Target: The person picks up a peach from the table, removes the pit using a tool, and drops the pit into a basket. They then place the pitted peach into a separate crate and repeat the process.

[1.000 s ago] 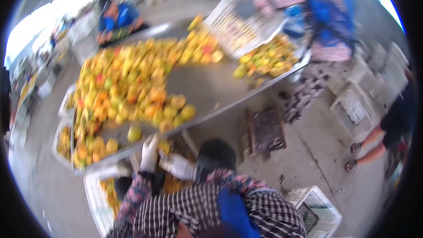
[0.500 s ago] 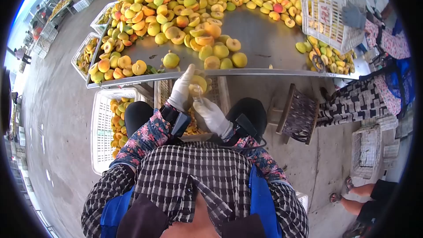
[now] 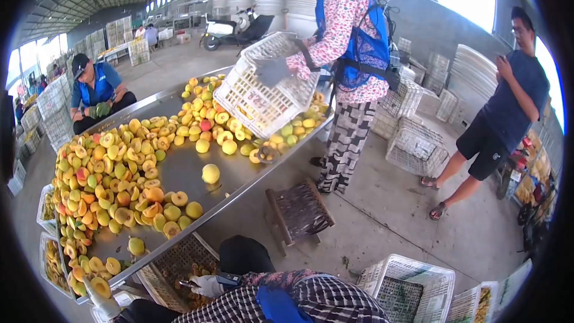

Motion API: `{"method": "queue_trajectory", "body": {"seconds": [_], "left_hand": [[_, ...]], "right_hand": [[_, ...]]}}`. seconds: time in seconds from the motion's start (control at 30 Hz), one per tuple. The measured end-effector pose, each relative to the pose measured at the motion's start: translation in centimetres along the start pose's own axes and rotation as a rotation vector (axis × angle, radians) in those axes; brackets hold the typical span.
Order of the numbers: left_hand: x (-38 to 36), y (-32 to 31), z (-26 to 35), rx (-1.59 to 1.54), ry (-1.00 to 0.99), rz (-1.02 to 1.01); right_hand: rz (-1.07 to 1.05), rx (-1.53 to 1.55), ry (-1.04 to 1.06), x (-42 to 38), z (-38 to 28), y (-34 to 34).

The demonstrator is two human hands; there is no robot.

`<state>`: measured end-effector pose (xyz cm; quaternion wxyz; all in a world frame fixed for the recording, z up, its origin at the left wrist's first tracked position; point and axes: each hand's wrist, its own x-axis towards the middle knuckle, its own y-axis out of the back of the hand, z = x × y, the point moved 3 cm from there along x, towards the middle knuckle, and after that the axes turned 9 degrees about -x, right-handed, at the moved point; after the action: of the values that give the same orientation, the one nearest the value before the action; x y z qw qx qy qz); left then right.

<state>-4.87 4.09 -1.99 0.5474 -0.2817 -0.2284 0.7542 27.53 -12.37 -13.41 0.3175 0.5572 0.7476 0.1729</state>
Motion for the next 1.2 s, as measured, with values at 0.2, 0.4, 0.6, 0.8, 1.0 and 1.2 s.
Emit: {"method": "queue_trajectory", "body": {"seconds": [0.2, 0.4, 0.6, 0.8, 1.0, 1.2], "left_hand": [[2.9, 5.5, 3.3, -0.012, -0.148, 0.079], [5.1, 12.0, 6.7, 0.06, -0.287, 0.131], [5.3, 16.3, 9.9, 0.82, -0.531, 0.288], [6.4, 16.1, 8.0, 1.148, -0.401, 0.117], [4.9, 6.3, 4.9, 1.007, -0.54, -0.181], [-0.8, -6.8, -0.7, 0.845, -0.352, -0.537]], "right_hand": [[-0.051, 0.135, -0.051, 1.2, 1.1, -1.5], [0.008, -0.004, 0.029, 0.4, 0.8, -1.0], [0.001, -0.039, 0.092, 0.5, 1.1, -0.9], [-0.063, -0.095, 0.074, -0.2, -0.4, 0.2], [-0.09, -0.046, 0.156, 0.0, 0.5, -1.2], [-0.117, -0.023, 0.191, -0.7, -1.3, -0.2]]}}
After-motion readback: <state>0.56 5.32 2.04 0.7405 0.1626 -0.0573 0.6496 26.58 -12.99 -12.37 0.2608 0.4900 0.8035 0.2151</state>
